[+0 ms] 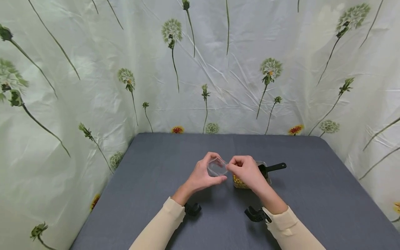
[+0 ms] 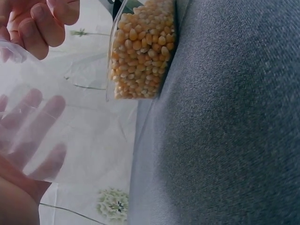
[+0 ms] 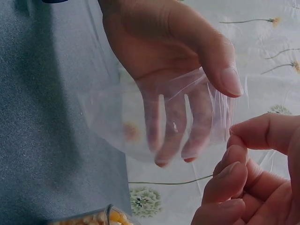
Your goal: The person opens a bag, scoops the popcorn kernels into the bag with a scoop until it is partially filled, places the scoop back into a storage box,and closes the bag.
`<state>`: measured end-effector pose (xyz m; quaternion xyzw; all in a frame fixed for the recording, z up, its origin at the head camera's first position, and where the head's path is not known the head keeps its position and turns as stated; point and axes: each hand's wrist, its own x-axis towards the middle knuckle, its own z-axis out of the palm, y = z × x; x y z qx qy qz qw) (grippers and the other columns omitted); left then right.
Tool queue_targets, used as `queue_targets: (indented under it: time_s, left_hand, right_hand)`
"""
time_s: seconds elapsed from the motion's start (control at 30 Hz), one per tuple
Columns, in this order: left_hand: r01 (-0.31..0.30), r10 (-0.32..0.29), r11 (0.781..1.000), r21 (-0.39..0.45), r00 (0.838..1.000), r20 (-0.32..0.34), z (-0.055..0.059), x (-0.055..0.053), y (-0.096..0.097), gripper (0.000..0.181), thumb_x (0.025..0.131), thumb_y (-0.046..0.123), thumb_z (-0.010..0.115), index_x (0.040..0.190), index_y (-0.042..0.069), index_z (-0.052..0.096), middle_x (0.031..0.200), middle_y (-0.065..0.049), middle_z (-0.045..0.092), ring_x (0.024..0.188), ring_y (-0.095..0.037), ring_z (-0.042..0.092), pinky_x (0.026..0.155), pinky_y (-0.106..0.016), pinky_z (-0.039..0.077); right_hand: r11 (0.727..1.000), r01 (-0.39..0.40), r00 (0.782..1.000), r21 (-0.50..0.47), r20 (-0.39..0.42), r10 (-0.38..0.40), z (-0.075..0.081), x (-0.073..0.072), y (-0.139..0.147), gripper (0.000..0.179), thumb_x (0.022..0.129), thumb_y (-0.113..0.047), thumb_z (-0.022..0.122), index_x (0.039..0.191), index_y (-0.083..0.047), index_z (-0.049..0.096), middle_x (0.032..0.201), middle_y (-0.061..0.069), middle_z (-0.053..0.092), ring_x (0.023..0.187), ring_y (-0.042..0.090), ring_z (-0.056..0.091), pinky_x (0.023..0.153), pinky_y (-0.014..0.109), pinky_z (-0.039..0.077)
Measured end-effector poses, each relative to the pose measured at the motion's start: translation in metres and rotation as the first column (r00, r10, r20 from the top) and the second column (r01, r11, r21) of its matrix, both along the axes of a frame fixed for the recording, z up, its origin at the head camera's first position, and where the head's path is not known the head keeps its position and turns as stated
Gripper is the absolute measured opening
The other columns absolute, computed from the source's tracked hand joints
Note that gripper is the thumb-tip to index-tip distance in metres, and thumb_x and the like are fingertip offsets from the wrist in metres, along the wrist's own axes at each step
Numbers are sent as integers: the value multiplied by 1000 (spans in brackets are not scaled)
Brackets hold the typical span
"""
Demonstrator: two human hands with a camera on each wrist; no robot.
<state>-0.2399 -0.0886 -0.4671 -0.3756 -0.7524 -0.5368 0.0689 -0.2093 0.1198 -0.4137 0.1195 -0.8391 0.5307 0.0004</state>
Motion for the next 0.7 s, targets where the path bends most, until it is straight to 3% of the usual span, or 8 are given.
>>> queue_targets:
  time_s: [0.2, 0.33, 0.5, 0.7]
  left_hand:
    - [-15, 15, 999, -30, 1000, -17, 1, -1, -2, 51, 89, 32, 79, 128, 20, 49, 110, -5, 67, 96, -20, 66, 82, -34, 53]
    - [-44, 42, 997, -56, 999, -30, 2, 1, -2, 52, 89, 37, 77, 128, 17, 50, 108, 2, 66, 97, -12, 65, 85, -37, 52]
    - [-35, 36, 997, -73, 999, 9, 4, 2, 1, 56, 89, 42, 78, 130, 16, 49, 111, 5, 65, 100, -8, 64, 86, -40, 52]
    - [-48, 54, 995, -90, 996, 64, 3, 4, 3, 54, 88, 42, 79, 130, 24, 49, 111, 10, 64, 99, -7, 64, 84, -36, 52]
  right_hand:
    - [1000, 11, 999, 20, -33, -11, 0, -1, 0, 19, 92, -16, 68, 73, -14, 68, 63, 7, 56, 50, 18, 44, 48, 32, 39]
    - [999, 19, 998, 44, -58, -17, 1, 0, 0, 18, 92, -16, 70, 74, -15, 69, 65, 8, 59, 51, 19, 47, 49, 31, 40]
    - [997, 13, 997, 77, -75, -7, 1, -1, 0, 16, 92, -15, 69, 77, -11, 70, 64, 5, 57, 50, 17, 46, 49, 31, 39]
    - [994, -11, 998, 107, -65, 18, -2, -2, -1, 15, 93, -14, 68, 79, -11, 71, 62, 3, 56, 49, 16, 44, 48, 30, 37]
